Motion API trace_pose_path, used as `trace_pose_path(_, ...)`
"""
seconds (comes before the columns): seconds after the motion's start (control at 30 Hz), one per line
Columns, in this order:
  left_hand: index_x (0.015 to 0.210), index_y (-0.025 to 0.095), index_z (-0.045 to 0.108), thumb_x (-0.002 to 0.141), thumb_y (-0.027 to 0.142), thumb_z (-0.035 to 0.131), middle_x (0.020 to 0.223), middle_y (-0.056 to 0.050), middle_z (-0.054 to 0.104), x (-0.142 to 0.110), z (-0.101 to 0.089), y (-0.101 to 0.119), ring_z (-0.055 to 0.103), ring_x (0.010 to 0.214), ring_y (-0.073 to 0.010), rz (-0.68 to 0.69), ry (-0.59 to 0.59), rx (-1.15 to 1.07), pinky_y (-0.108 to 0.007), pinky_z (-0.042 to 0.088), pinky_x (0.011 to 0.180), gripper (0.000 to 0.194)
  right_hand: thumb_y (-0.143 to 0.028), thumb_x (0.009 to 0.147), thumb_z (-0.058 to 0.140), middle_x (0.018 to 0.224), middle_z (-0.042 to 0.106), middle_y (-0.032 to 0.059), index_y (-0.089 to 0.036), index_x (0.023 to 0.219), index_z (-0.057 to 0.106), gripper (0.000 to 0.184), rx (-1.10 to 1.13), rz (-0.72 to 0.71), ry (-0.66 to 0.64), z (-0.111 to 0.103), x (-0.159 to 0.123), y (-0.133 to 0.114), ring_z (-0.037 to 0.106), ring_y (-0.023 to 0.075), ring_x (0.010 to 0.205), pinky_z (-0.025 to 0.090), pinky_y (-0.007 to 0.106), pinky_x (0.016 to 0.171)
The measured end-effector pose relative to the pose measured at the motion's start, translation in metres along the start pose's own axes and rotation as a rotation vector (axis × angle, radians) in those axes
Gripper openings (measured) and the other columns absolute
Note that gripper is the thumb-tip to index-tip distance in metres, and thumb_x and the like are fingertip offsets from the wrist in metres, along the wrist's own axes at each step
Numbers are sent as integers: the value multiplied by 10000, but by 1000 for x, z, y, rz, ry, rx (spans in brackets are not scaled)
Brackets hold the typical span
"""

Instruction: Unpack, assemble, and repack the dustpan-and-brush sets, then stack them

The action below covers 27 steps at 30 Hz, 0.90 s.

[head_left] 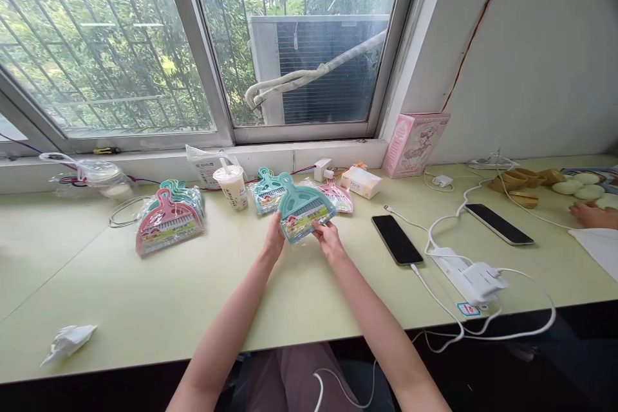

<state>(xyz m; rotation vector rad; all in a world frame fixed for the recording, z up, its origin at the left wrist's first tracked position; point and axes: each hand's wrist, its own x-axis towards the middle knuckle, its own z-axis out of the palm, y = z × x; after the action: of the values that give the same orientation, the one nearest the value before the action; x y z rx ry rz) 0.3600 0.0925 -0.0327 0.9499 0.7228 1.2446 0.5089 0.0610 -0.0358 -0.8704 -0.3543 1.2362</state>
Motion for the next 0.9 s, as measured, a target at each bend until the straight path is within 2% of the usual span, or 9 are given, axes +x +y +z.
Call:
trace_pose_path(0.1,1253,199,533,715,613,688,1055,-104,707,0,-2,-5,689,906,-255,-12,162,-14,-425,549,813,697,-103,536,830,755,729,12,-176,798,617,345,-45,76,-31,4,-1,14,724,202,815,625,319,745)
trace_pose_path(0.17,1219,201,544,660,592,746,989,-87,716,0,-1,-10,692,850,-242,-5,199,-10,-424,552,800,712,-108,555,824,766,731,4,-180,806,617,333,-39,62,-20,3,0,17,724,188,796,622,309,744)
trace_pose_path(0.23,1197,203,554,647,601,750,980,-89,717,-1,1,-15,689,854,-242,26,180,12,-427,550,804,707,-99,583,804,788,735,-3,-186,808,619,305,-6,42,-2,0,2,17,722,166,778,616,287,751)
trace_pose_path(0.33,1203,211,556,697,590,718,1071,-106,702,-4,7,-16,680,924,-252,62,109,50,-437,541,839,653,-77,620,774,794,736,-8,-195,801,618,266,33,42,15,-5,5,13,717,146,763,608,259,751)
trace_pose_path(0.57,1250,215,517,699,391,766,1227,-114,638,-10,11,-11,621,1095,-264,53,-19,120,-433,507,938,629,-3,667,709,740,729,-16,-184,798,609,244,-42,103,7,-11,15,-4,698,114,661,602,220,688)
trace_pose_path(0.8,1321,222,458,719,368,739,1167,-95,654,-11,7,-8,649,1009,-246,33,-47,177,-398,541,845,680,70,642,672,773,735,0,-159,815,620,292,-148,186,-156,-24,22,-23,703,137,704,613,256,673)
trace_pose_path(0.9,1325,225,458,729,368,734,1180,-98,647,-11,6,-8,648,1008,-239,45,-77,164,-382,547,828,672,77,652,674,793,737,26,-143,817,622,280,-171,207,-185,-27,22,-30,705,152,726,614,282,694)
